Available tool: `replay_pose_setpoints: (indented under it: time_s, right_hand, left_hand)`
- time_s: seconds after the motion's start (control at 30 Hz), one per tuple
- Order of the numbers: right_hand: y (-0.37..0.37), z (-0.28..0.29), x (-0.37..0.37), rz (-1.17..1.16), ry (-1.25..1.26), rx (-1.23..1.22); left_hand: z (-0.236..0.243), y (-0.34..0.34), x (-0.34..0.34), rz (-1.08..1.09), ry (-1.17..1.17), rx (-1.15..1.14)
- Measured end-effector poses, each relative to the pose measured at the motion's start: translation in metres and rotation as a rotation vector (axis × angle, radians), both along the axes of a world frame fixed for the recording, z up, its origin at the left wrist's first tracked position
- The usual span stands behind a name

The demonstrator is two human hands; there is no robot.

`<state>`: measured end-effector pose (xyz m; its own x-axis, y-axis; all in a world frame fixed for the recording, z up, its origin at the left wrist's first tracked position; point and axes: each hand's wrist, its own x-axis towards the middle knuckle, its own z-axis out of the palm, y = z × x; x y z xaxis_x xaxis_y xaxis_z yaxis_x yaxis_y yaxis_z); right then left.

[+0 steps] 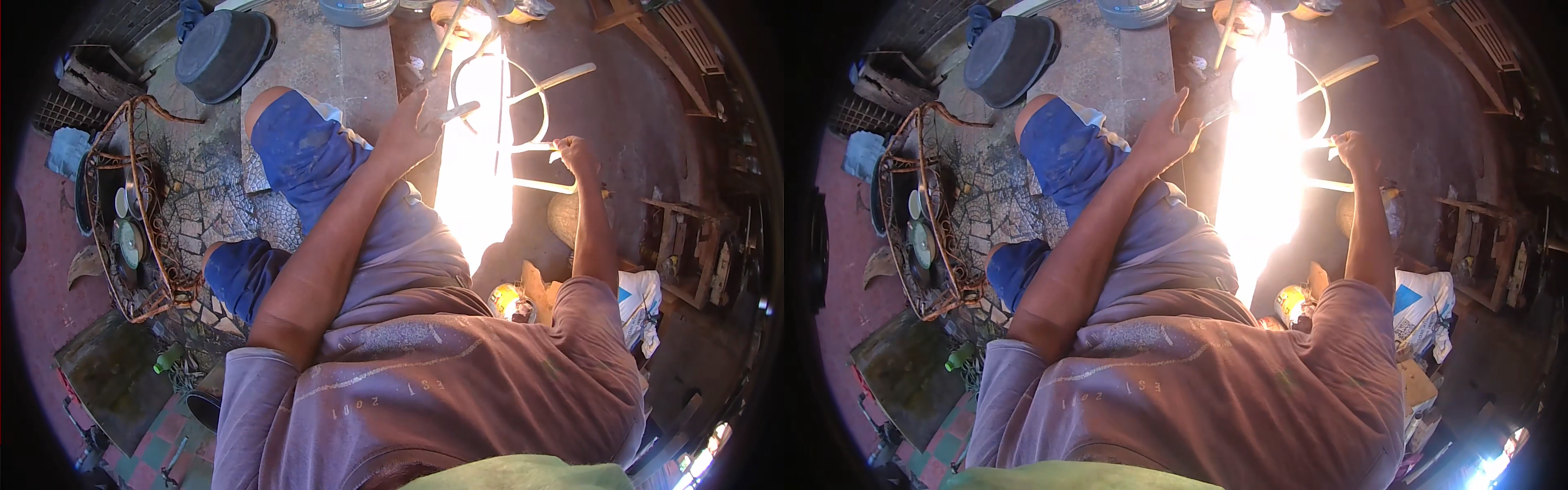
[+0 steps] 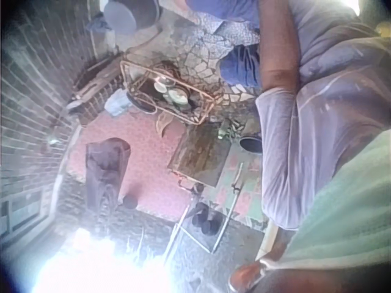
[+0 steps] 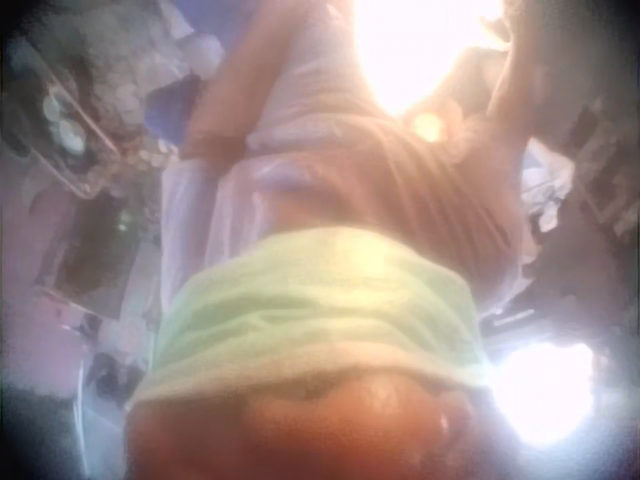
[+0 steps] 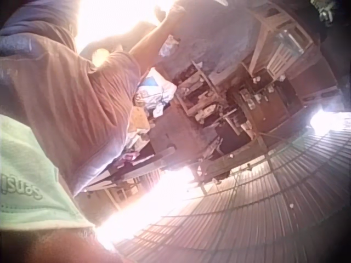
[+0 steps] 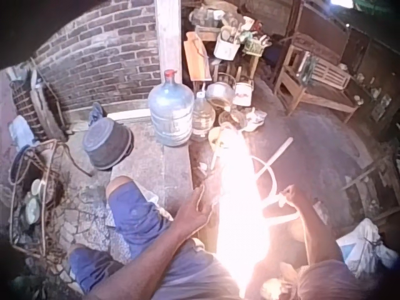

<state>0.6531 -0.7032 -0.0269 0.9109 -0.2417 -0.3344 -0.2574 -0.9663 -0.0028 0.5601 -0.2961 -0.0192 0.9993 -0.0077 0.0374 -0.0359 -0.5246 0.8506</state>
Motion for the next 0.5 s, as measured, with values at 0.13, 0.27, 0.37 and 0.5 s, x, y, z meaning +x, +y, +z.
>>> replay_pose_setpoints:
  time_s: [0.13,0.27,0.37,0.5]
  right_hand:
    - [0.012,-0.006,-0.025,-0.031,-0.050,0.023]
    - [0.002,-0.017,-0.041,-0.047,-0.095,0.014]
    - [0.000,-0.020,-0.059,-0.038,-0.117,0.114]
    - [0.002,-0.015,-0.082,-0.141,-0.037,0.362]
  left_hand:
    - [-0.003,-0.001,0.005,-0.132,0.171,-0.007]
    - [-0.005,-0.006,0.006,-0.229,0.346,0.105]
    - [-0.028,-0.003,0.010,-0.234,0.216,0.029]
    - [-0.046,-0.004,0.016,-0.257,0.281,-0.058]
